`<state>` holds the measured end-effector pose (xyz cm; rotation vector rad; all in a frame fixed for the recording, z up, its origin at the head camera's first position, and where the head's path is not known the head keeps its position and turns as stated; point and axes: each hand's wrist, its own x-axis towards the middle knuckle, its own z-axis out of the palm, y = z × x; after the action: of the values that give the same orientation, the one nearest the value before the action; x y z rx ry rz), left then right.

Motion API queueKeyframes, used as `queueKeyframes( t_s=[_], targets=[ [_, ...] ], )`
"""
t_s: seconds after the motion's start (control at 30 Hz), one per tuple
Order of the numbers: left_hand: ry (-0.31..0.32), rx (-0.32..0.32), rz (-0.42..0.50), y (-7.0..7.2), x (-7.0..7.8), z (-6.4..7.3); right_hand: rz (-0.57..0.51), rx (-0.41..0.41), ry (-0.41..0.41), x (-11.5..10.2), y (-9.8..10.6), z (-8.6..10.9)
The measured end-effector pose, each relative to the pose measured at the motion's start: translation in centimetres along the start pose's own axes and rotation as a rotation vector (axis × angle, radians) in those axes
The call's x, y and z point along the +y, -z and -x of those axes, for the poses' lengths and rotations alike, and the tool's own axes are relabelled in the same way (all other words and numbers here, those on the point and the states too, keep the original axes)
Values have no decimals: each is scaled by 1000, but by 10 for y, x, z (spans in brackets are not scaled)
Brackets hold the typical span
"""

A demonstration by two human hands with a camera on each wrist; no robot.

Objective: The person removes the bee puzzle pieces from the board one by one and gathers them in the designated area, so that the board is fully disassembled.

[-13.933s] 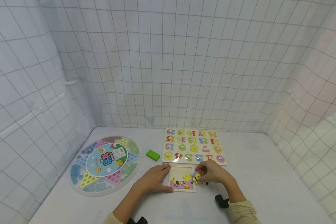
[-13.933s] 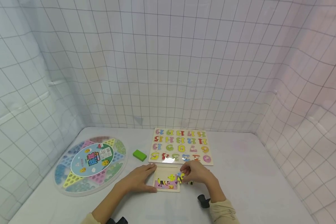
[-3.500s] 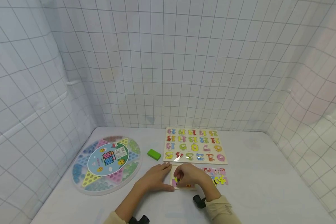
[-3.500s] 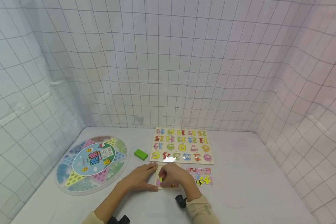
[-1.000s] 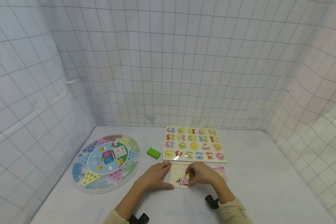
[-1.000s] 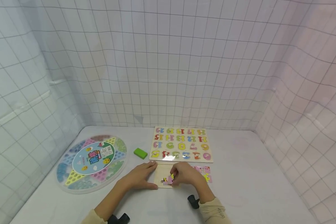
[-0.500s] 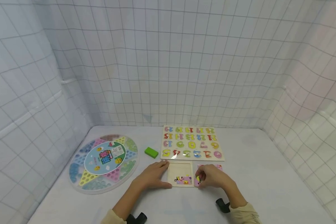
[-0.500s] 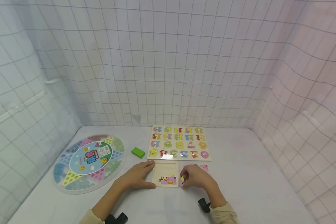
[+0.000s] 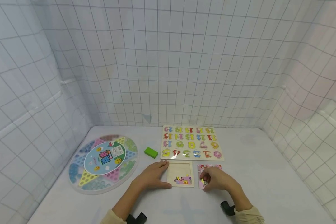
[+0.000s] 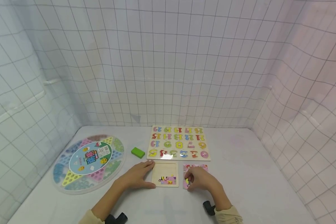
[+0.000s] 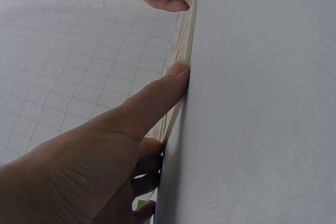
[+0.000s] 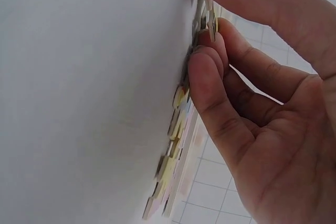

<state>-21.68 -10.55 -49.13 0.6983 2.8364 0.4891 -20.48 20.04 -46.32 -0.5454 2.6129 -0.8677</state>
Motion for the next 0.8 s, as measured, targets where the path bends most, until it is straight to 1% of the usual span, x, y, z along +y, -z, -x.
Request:
queueKeyframes(
  t_s=[0.37, 0.6, 0.8],
  targets=[
    [11, -12, 4, 0, 0, -1, -2, -13, 29, 1, 1, 2],
    [11, -13, 3, 0, 2, 0, 2, -14, 8, 1, 0, 3],
    [10, -10, 0, 0, 2, 1, 14, -13, 6, -1, 0, 3]
  ],
)
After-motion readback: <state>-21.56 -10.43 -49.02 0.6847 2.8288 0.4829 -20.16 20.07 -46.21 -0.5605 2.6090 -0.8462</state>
